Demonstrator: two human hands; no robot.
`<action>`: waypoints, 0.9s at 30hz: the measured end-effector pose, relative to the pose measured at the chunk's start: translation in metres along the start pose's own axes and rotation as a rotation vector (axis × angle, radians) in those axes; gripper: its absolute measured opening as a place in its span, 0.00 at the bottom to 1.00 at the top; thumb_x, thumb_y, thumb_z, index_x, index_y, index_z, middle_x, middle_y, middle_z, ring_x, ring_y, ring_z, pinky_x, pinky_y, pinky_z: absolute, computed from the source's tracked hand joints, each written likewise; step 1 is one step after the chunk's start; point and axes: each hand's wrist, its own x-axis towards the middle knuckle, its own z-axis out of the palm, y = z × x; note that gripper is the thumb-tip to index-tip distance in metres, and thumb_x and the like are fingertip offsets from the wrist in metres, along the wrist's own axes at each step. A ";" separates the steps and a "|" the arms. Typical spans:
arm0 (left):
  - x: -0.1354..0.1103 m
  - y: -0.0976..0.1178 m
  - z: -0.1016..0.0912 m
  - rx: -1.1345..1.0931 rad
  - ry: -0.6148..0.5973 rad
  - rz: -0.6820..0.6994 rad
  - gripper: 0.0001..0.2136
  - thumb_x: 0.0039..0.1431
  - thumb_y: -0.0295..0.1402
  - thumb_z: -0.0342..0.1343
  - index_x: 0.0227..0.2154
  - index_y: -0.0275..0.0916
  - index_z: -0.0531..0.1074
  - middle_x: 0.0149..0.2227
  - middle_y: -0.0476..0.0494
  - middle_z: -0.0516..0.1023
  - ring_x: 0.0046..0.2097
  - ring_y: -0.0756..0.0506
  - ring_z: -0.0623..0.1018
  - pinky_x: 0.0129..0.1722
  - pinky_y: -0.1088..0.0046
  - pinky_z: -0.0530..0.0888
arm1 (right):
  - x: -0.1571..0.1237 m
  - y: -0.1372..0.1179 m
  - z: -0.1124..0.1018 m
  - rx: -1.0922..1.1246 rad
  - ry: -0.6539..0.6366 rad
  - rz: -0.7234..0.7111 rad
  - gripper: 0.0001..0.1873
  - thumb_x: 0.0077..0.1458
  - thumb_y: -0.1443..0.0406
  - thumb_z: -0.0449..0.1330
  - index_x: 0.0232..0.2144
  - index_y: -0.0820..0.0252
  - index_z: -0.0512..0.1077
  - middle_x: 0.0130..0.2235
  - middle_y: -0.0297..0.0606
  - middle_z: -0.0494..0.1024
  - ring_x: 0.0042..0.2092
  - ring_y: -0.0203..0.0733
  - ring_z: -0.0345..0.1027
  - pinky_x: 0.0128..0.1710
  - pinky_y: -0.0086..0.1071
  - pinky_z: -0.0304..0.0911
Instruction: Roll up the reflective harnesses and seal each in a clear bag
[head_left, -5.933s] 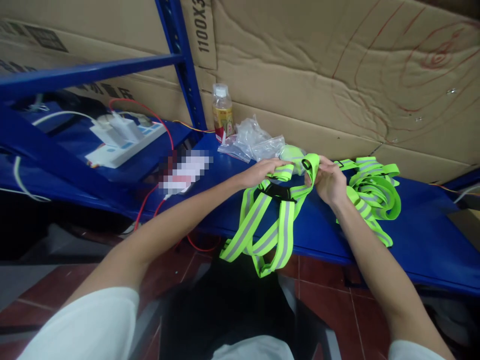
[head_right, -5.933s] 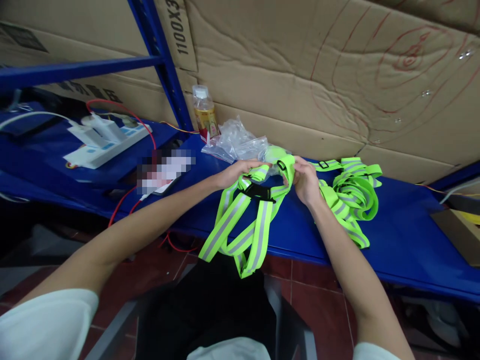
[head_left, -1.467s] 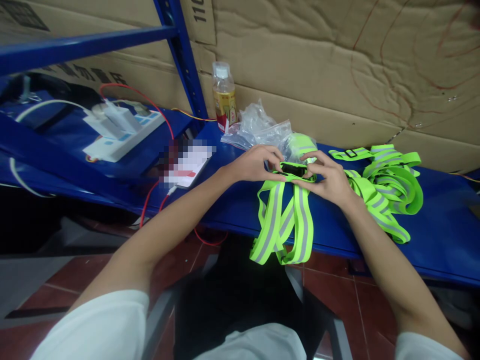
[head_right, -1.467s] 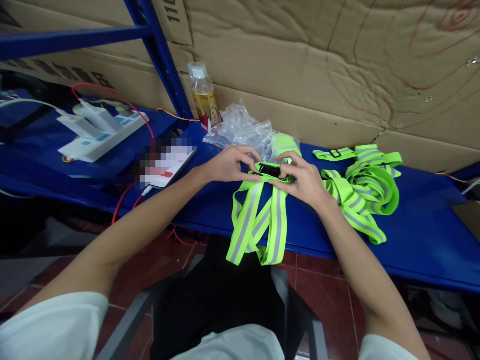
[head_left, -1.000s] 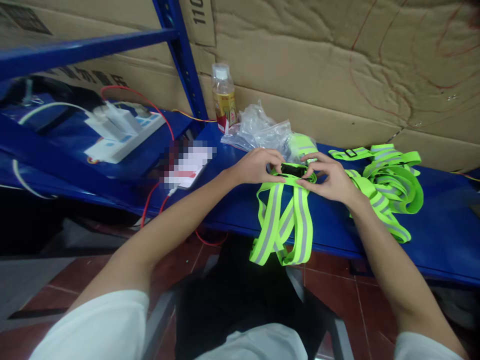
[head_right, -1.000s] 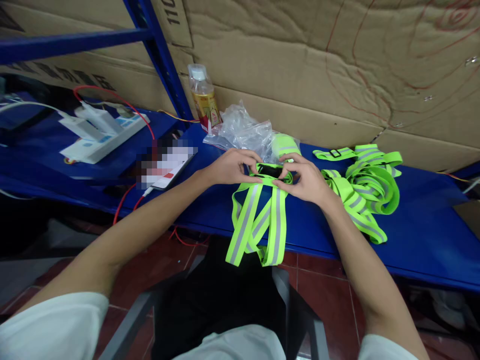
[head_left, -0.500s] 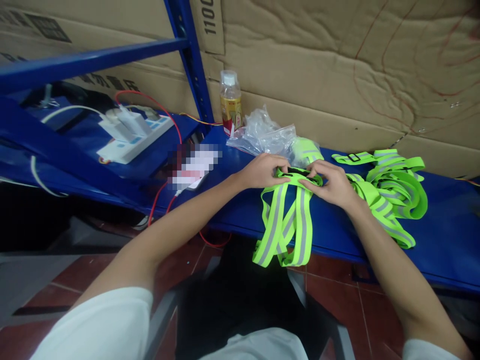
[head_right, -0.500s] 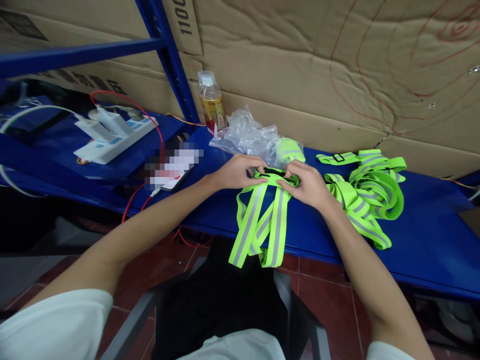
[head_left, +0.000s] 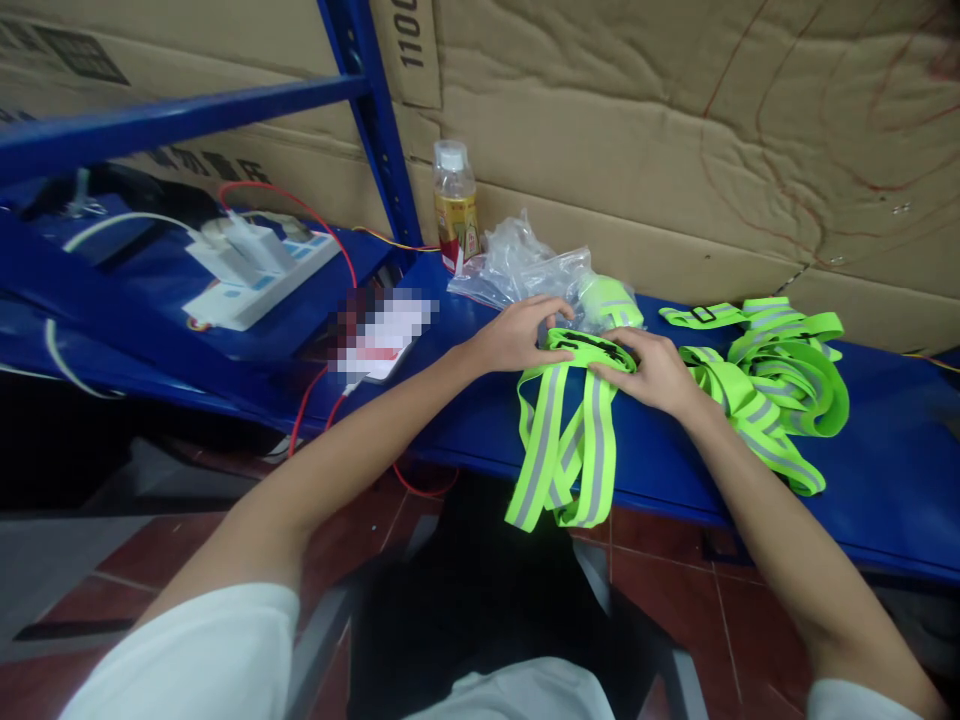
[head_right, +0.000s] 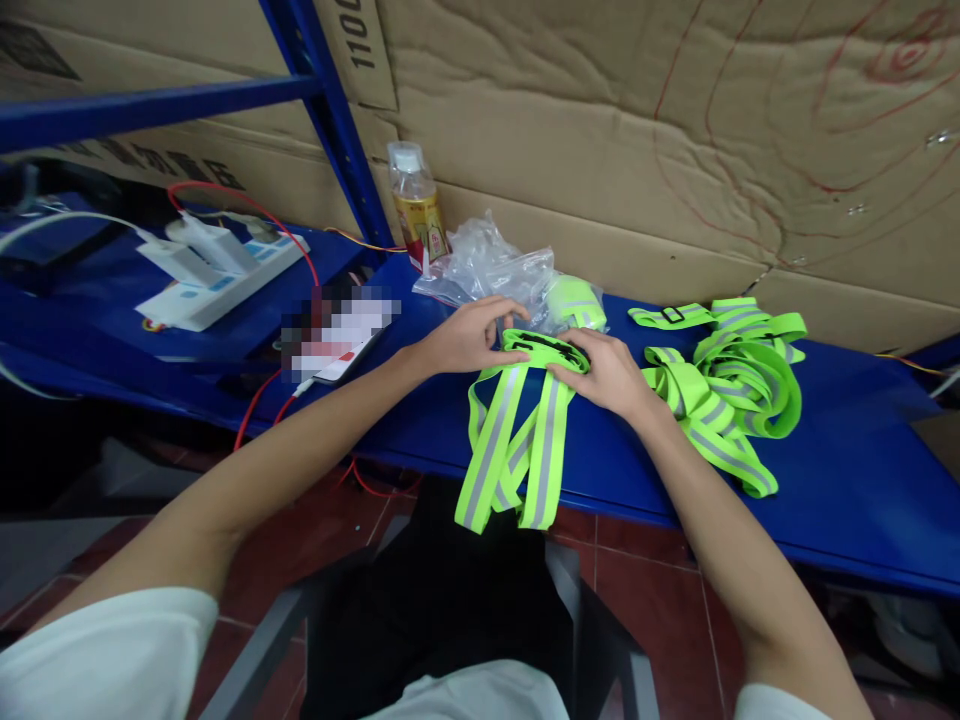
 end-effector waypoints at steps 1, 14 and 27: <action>0.000 -0.002 0.001 -0.048 0.000 -0.025 0.27 0.58 0.49 0.69 0.54 0.39 0.74 0.44 0.43 0.80 0.36 0.47 0.80 0.39 0.71 0.75 | 0.000 0.000 0.001 0.011 0.012 0.005 0.16 0.64 0.53 0.66 0.47 0.56 0.78 0.47 0.43 0.86 0.47 0.56 0.82 0.47 0.43 0.72; 0.005 -0.005 -0.018 -0.026 -0.152 0.089 0.16 0.57 0.42 0.71 0.46 0.41 0.83 0.40 0.45 0.80 0.35 0.49 0.78 0.39 0.72 0.72 | 0.000 -0.006 0.015 0.007 0.130 -0.011 0.12 0.63 0.55 0.66 0.45 0.54 0.76 0.42 0.40 0.84 0.42 0.51 0.79 0.43 0.40 0.69; 0.003 -0.010 -0.010 -0.063 -0.168 0.053 0.10 0.63 0.35 0.62 0.46 0.40 0.79 0.45 0.42 0.78 0.38 0.48 0.79 0.39 0.72 0.76 | -0.001 -0.006 0.003 -0.112 -0.108 0.124 0.31 0.65 0.40 0.61 0.56 0.55 0.79 0.40 0.42 0.87 0.37 0.55 0.82 0.36 0.40 0.67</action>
